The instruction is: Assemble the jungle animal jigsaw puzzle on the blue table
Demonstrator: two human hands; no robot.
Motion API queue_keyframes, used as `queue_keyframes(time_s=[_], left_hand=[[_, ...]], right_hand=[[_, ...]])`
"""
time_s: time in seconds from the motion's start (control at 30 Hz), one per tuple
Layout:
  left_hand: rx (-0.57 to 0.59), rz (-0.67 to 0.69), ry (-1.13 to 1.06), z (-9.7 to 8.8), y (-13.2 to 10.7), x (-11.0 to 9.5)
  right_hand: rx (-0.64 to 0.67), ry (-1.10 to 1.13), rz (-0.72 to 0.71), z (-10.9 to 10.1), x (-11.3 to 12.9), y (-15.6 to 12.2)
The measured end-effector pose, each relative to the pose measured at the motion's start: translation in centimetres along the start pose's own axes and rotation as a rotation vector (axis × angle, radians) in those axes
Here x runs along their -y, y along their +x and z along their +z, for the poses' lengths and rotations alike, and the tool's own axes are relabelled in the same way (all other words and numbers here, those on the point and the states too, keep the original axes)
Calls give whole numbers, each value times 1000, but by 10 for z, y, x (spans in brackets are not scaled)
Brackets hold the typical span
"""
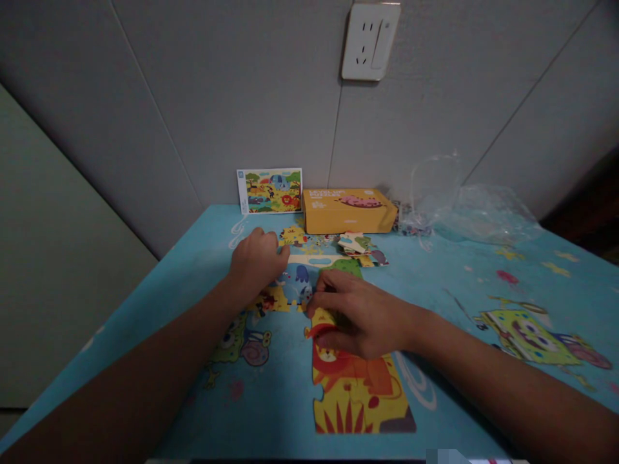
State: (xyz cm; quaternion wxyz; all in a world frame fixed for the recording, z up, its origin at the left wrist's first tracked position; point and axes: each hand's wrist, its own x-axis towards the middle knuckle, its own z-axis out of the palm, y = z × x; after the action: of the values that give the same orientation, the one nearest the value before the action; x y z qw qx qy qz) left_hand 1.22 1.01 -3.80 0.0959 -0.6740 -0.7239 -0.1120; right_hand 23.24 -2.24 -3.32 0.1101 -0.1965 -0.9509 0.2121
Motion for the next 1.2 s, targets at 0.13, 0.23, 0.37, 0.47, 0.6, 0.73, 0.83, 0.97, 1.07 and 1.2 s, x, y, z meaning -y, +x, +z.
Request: queue_keyframes(time_s=[0.13,0.23,0.37,0.47,0.6,0.73,0.83,0.97,1.07,1.2], left_hand=[[-11,17,-44,0,0,-1],[-22,30,-60,0,-1,-2],[-42,41,-75,-2,-1,-2],[-41,44,-89,-2,-1,-2],[-28,56,-120,-3,-3,-7],[-30,80,-119,-1,-4,-8],[-53,113,-112,4,0,-1],[-91,232,-151,13,6,6],[-20,236,-164,19,6,7],[125,175,-141,23,6,6]], right_hand=[[-2,2,-5,-2,-2,0],[-3,1,1,-3,-3,0],[-7,-3,-3,-4,-4,0],[-6,0,-4,-4,-4,1],[-3,-2,7,-4,-5,1],[-2,1,6,-3,-7,1],[-9,2,-8,-1,-7,1],[-117,-85,23,0,-12,2],[-399,-247,156,-3,-27,3],[-628,-462,457,-7,-57,-2]])
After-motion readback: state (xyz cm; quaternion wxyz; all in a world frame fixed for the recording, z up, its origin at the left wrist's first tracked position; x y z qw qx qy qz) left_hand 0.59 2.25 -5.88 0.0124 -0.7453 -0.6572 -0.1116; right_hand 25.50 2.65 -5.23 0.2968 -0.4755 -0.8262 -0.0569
